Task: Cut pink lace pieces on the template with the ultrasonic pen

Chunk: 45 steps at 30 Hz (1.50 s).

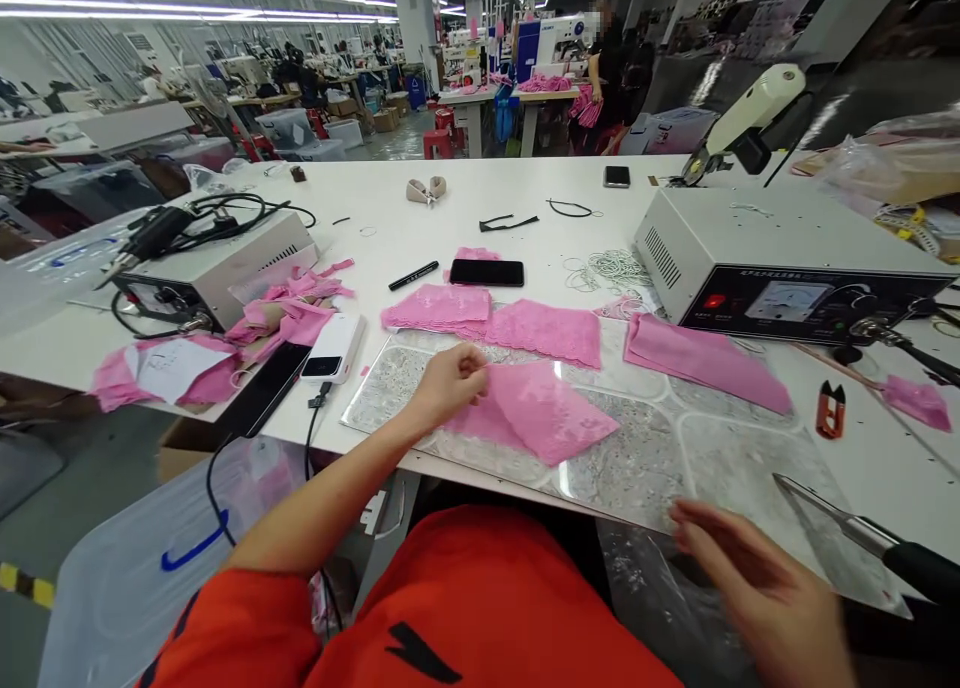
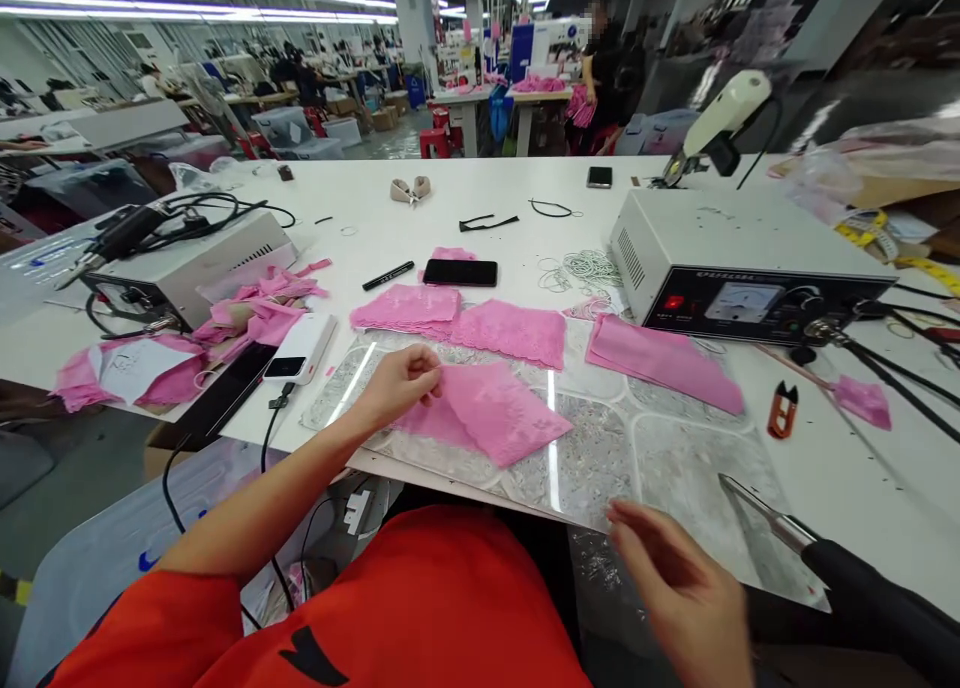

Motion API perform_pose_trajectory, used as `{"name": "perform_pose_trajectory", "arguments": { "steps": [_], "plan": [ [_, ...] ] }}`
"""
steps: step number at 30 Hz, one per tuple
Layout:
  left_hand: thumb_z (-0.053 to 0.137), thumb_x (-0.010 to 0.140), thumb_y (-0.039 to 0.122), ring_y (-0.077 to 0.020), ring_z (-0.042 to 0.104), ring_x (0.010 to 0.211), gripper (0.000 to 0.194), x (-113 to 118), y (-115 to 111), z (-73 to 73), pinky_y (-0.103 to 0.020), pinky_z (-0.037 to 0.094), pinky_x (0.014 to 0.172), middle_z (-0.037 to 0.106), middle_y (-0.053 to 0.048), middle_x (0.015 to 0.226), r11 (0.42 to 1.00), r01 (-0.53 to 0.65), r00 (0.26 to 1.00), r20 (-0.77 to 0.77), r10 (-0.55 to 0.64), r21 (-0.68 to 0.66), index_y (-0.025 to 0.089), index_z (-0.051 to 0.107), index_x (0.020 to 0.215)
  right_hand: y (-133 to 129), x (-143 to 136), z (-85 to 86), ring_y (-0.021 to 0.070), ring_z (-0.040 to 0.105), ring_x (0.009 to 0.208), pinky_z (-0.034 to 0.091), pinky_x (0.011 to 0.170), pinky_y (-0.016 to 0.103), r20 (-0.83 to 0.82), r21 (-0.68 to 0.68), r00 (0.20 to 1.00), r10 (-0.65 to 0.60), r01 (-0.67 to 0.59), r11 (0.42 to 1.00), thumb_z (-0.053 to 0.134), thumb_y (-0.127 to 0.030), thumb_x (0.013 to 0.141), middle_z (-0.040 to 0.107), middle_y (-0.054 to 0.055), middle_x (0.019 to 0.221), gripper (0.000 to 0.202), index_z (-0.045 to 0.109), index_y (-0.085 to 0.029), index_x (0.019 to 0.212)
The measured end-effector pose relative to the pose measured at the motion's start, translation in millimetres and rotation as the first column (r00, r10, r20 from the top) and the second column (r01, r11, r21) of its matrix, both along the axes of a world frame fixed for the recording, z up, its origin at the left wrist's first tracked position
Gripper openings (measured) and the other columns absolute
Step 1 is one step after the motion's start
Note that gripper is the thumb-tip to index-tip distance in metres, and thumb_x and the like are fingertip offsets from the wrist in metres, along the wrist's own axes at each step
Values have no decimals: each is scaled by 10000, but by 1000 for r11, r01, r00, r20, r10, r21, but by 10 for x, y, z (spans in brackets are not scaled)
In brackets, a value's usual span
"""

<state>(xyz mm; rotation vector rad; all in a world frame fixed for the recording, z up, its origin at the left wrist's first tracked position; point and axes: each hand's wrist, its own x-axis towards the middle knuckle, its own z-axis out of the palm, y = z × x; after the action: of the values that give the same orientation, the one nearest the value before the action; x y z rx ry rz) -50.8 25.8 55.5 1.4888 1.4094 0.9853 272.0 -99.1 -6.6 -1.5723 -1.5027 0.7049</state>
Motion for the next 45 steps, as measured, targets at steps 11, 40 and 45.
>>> {"name": "perform_pose_trajectory", "arguments": {
  "steps": [11,40,45],
  "plan": [
    [539,770,209,-121,628,577,40,-407,-249,-370,-219,489,541,632,15,664,960,-275,960,-43,278,58,173,553,779,741,-799,114,221,684,862,577,736,358,454,155,833,316,-423,893,622,-385,847,708,82,1031,244,678,-229,1026],
    [615,817,126,-256,593,1168,74,-485,-698,-456,-449,449,1000,677,-86,1205,934,-186,782,-529,329,306,193,609,789,1589,-799,194,185,600,531,391,477,307,479,-91,813,332,-330,939,586,-447,758,663,10,621,220,687,-254,734],
    [588,837,132,-268,583,1202,67,-511,-736,-458,-470,455,1021,666,-95,1226,942,-131,767,-571,293,308,190,605,809,1427,-794,282,152,563,505,429,469,298,441,34,843,310,-360,932,597,-430,804,667,15,671,215,697,-242,836]
  ]
}}
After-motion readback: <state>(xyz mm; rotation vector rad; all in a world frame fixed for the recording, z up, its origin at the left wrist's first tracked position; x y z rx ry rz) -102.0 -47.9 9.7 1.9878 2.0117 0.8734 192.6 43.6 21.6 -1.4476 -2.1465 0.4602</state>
